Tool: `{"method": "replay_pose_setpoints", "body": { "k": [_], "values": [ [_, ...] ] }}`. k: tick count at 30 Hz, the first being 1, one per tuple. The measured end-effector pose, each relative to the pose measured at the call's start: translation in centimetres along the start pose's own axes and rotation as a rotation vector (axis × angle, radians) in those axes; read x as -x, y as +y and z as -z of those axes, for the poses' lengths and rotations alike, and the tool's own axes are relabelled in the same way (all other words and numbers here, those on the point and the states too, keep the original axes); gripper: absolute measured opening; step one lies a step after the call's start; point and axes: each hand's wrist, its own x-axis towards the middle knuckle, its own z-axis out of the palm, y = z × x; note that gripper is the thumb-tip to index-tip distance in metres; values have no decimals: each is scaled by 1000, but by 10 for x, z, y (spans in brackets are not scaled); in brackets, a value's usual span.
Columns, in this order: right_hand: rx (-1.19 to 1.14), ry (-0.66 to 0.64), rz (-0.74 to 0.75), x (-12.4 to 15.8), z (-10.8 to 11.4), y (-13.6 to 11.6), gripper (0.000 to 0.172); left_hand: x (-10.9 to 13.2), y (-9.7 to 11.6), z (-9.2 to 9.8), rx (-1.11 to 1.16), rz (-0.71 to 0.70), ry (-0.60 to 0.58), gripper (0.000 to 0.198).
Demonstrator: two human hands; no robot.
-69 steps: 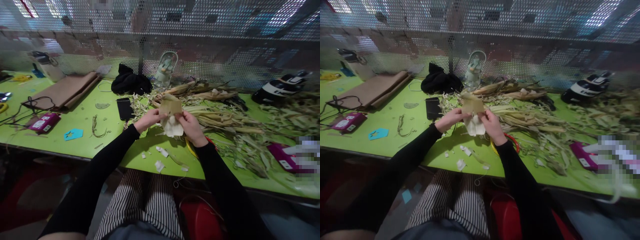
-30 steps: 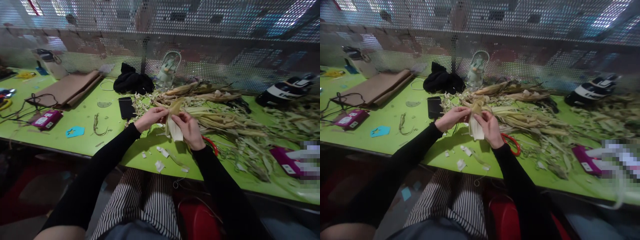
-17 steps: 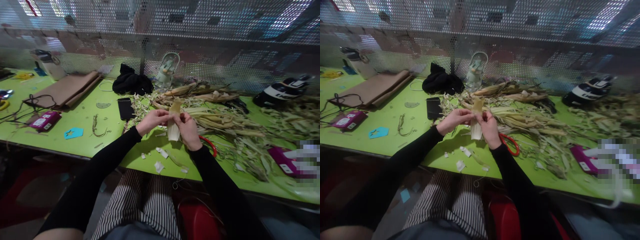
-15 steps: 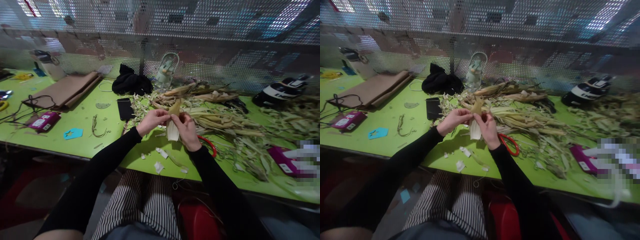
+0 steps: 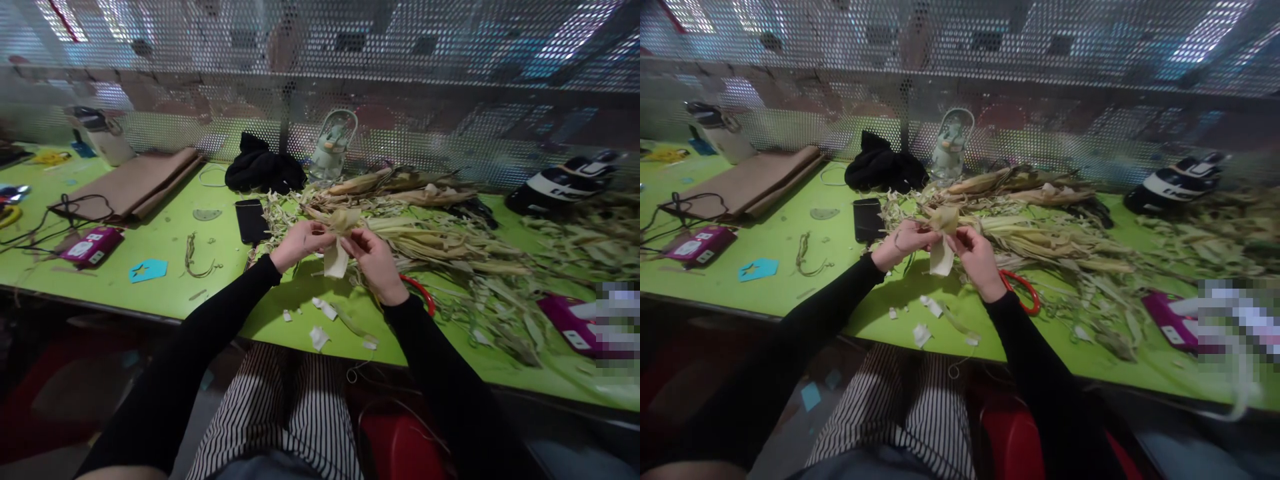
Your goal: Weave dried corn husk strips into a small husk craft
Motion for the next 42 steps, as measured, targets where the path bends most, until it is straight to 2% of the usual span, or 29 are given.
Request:
{"method": "replay_pose_setpoints", "body": {
  "k": [7,10,14,17,23,25,30,34,39,42],
  "values": [
    [84,-18,-8,1,1,1,32,3,3,-1,-161,43,-9,4],
    [166,-39,17,1,1,1,29,3,0,0,-270,4,7,6],
    [326,-41,56,2,2,-2,29,2,-3,1,-438,-116,4,21],
    [420,-35,87,4,2,-5,28,1,-4,2,-547,-141,0,21],
    [592,16,130,7,-4,-9,22,3,-2,-7,-971,-192,115,16],
    [599,31,133,7,-5,-8,20,4,-2,-12,-1037,-210,144,17],
    [545,49,150,5,-5,-4,17,5,-5,-16,-1004,-252,171,21],
    [501,3,137,3,-2,-3,22,4,-5,-13,-926,-228,157,19],
    [445,-26,118,0,2,-2,25,4,-7,-13,-871,-287,182,18],
    [316,-76,94,0,2,-1,31,2,-7,-8,-670,-179,138,16]
  ]
}}
